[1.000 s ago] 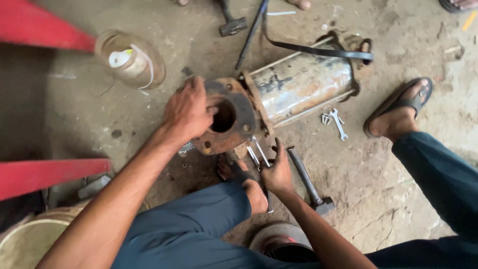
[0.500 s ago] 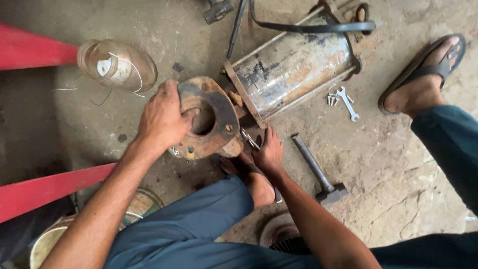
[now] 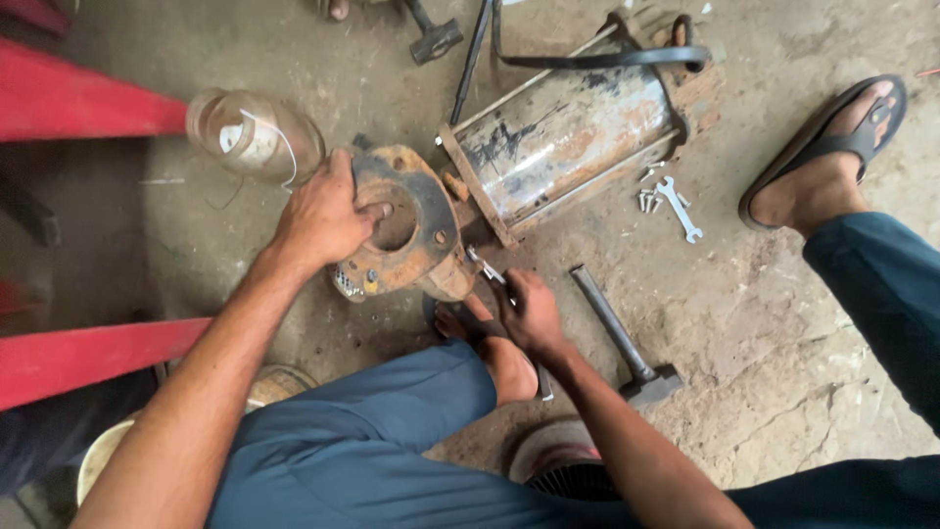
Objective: The person uses a wrench and hammer to loosen and remove bolts from a flange on a cylindrical metal machine. They repeatedly strike the wrench with a hammer to break the bolts free, then unscrew them by hand.
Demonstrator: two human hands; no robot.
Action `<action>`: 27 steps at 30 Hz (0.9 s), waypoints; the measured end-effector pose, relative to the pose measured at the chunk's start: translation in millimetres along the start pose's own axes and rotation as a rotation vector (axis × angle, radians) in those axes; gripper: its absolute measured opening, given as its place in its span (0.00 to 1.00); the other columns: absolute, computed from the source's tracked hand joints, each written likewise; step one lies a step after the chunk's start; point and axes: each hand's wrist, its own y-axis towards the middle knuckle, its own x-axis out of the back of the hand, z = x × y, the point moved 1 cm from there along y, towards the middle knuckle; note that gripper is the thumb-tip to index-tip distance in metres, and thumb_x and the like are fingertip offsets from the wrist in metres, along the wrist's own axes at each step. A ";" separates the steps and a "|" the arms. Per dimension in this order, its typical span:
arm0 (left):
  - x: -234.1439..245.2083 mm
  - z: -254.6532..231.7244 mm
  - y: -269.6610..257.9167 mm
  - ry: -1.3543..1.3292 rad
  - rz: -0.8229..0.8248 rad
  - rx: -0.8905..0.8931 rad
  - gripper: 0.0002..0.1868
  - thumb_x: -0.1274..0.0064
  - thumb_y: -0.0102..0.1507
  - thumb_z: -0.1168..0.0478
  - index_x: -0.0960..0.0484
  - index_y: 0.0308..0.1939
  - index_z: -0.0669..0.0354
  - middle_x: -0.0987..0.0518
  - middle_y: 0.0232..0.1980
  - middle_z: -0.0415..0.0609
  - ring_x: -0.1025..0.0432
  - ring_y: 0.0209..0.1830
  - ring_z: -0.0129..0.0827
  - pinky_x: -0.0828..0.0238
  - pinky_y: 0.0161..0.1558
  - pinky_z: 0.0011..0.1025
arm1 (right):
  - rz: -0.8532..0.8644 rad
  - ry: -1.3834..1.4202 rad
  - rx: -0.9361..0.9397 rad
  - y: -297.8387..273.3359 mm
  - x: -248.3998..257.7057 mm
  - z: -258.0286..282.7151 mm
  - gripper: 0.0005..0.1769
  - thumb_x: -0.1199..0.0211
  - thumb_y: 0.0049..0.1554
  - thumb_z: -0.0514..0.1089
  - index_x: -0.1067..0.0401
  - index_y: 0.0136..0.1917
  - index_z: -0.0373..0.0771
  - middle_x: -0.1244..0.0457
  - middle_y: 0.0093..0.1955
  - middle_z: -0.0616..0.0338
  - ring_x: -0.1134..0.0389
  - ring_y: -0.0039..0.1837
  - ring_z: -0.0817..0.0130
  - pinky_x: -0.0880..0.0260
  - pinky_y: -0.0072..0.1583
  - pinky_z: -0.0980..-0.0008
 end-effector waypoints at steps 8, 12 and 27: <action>0.1 -1.1 0.9 0.015 0.077 0.057 0.35 0.33 0.59 0.50 0.36 0.55 0.71 0.24 0.54 0.73 0.26 0.54 0.63 0.31 0.56 0.52 | 0.190 0.060 -0.132 4.6 16.5 -11.1 0.08 0.43 0.63 0.42 0.37 0.46 0.37 0.34 0.38 0.40 0.32 0.44 0.37 0.35 0.45 0.44; -1.2 3.6 -1.1 0.029 0.079 0.044 0.35 0.34 0.60 0.51 0.37 0.57 0.71 0.25 0.56 0.72 0.27 0.56 0.61 0.31 0.57 0.52 | 0.159 0.099 -0.085 -1.9 24.1 -3.3 0.05 0.45 0.64 0.41 0.34 0.49 0.37 0.33 0.39 0.41 0.31 0.43 0.38 0.34 0.43 0.46; -16.0 20.8 2.5 0.055 0.045 0.013 0.41 0.32 0.60 0.49 0.39 0.60 0.72 0.27 0.58 0.70 0.27 0.56 0.61 0.29 0.54 0.51 | 0.339 -0.353 -0.017 8.4 88.8 115.2 0.17 0.42 0.61 0.44 0.28 0.62 0.38 0.34 0.31 0.37 0.31 0.36 0.37 0.30 0.40 0.44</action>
